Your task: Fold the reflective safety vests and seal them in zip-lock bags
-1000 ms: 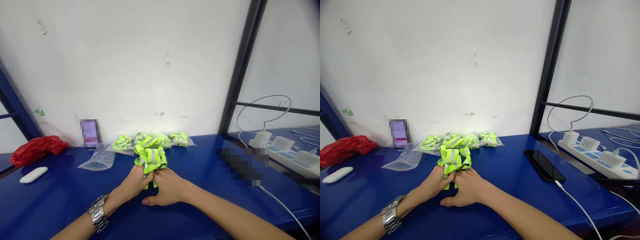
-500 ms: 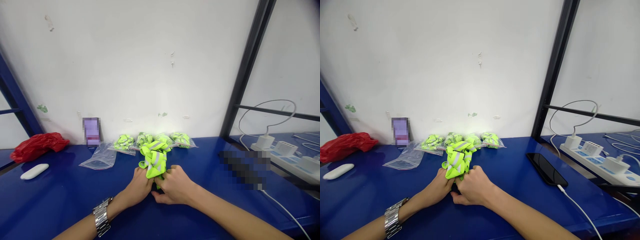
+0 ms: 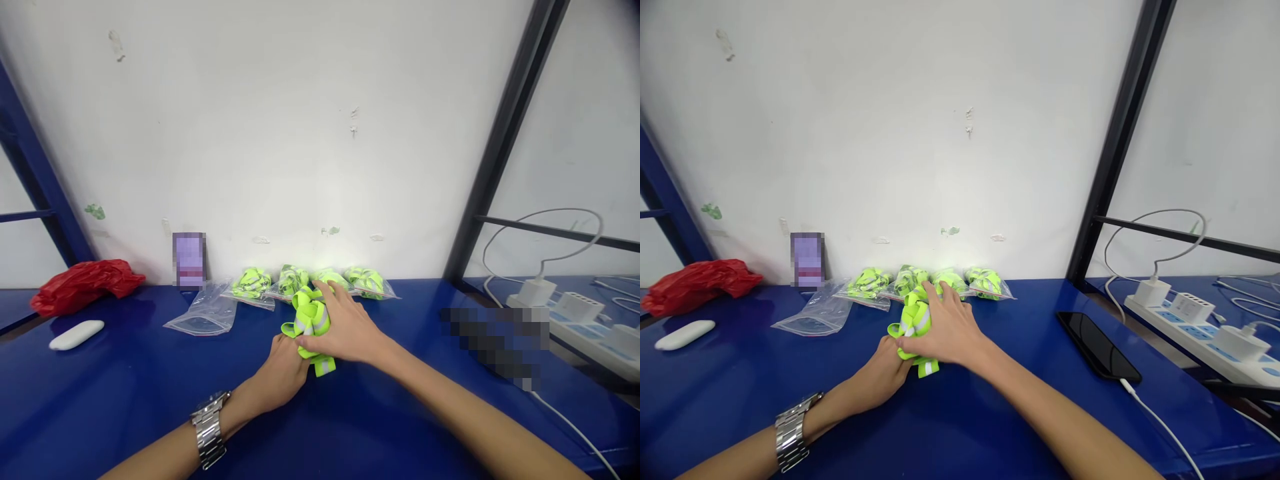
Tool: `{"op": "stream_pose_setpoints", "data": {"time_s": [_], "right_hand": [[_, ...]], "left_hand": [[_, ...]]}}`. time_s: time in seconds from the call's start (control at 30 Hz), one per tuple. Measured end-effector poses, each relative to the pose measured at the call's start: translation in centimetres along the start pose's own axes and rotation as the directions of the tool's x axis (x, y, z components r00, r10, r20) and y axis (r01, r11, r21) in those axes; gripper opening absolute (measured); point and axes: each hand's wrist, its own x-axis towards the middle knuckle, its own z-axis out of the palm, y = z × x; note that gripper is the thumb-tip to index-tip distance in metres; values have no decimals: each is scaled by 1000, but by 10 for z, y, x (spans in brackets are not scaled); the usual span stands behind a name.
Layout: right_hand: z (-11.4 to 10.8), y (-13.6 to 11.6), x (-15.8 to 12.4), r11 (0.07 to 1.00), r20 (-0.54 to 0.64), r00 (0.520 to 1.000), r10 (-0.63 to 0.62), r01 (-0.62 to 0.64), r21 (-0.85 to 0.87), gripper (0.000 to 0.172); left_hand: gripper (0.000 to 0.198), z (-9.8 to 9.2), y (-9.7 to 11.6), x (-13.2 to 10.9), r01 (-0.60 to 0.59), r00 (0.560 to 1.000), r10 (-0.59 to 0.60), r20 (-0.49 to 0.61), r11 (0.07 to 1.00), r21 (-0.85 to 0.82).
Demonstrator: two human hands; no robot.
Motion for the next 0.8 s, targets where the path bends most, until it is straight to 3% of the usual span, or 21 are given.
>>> {"op": "stream_pose_setpoints", "data": {"time_s": [0.07, 0.13, 0.27, 0.37, 0.43, 0.53, 0.63, 0.8], "right_hand": [[1, 5, 18, 994, 198, 980, 3, -25, 109, 81], [2, 9, 30, 980, 244, 970, 11, -59, 190, 69], [1, 13, 33, 976, 60, 997, 57, -69, 207, 46], [-1, 13, 38, 990, -95, 993, 70, -57, 131, 14], [2, 15, 48, 1000, -193, 981, 18, -14, 26, 4], [16, 19, 71, 960, -253, 937, -240, 190, -206, 8], [34, 24, 92, 896, -185, 896, -404, 347, -277, 13], [52, 28, 101, 864, -189, 866, -462, 391, -318, 22]], "left_hand": [[31, -1, 2, 0, 12, 1000, -12, 13, 999, 41], [27, -2, 3, -1, 51, 999, -52, 15, 997, 55], [23, -6, 6, -3, 60, 998, -61, 31, 998, 34], [23, -8, 9, -4, 30, 999, -31, 39, 999, 37], [21, -8, 11, -4, 39, 999, -42, 32, 996, 84], [17, -9, 11, -3, 98, 995, -102, 9, 977, 191], [17, -12, 9, -4, 100, 993, -111, 28, 960, 261], [18, -14, 5, -8, 80, 997, -81, -6, 962, 262]]}}
